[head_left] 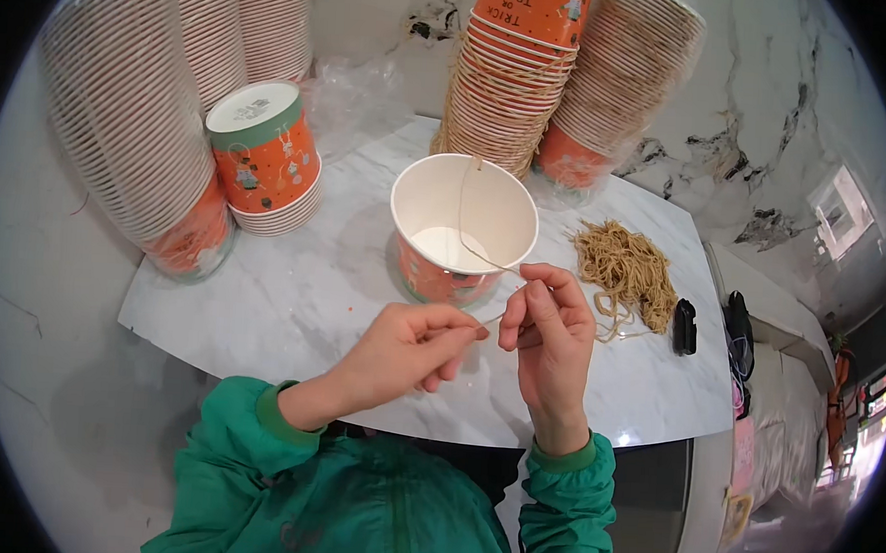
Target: The person is attaching rubber bands to paper cups on a workstation.
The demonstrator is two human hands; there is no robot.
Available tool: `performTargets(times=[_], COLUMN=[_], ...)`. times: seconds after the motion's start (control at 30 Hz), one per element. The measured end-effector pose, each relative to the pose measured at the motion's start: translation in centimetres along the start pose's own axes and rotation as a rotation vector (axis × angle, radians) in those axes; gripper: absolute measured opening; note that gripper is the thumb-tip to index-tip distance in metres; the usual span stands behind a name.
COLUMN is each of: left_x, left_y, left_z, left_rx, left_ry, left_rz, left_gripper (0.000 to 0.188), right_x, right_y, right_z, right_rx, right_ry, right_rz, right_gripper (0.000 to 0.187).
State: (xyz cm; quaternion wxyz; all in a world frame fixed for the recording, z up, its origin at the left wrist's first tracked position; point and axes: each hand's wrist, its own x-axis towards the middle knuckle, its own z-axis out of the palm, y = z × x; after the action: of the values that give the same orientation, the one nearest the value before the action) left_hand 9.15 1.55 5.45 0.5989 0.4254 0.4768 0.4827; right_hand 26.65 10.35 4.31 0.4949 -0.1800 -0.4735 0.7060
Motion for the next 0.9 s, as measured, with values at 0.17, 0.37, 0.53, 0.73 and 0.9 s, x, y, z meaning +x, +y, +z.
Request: performTargets(times=[0.17,0.37,0.53,0.73,0.9], left_x=[-0.5,-1.2,-1.2,-1.5,-0.8], left_y=[0.1,-0.8,0.6,2.3,1.7], left_z=[-2.2,-3.7,-3.2,-2.6,-3.0], left_rx=[0.116,0.452,0.956,0.909,0.898], left_ry=[0.013,0.114,0.161,0.087,0.075], left_rz=[0.028,0.154,0.649,0.605,0.610], left_gripper=[0.017,0.013,0.007,0.007,0.007], right_x=[-0.2,-1.3,-3.2,-3.7,-2.7], right_y=[0.3,1.3,2.0,2.4,3.4], right_z=[-1.1,-1.1,1.5,2.5,1.4], right_rx=[-0.043,-0.840,-1.111,-0.849,-0.979], right_ry=[0.062,0.009,-0.089,-0.240,-0.157], right_rz=[0.041,-0.099,-0.747,-0.399,-0.523], right_gripper=[0.020,0.029,0.049,0.049,0.022])
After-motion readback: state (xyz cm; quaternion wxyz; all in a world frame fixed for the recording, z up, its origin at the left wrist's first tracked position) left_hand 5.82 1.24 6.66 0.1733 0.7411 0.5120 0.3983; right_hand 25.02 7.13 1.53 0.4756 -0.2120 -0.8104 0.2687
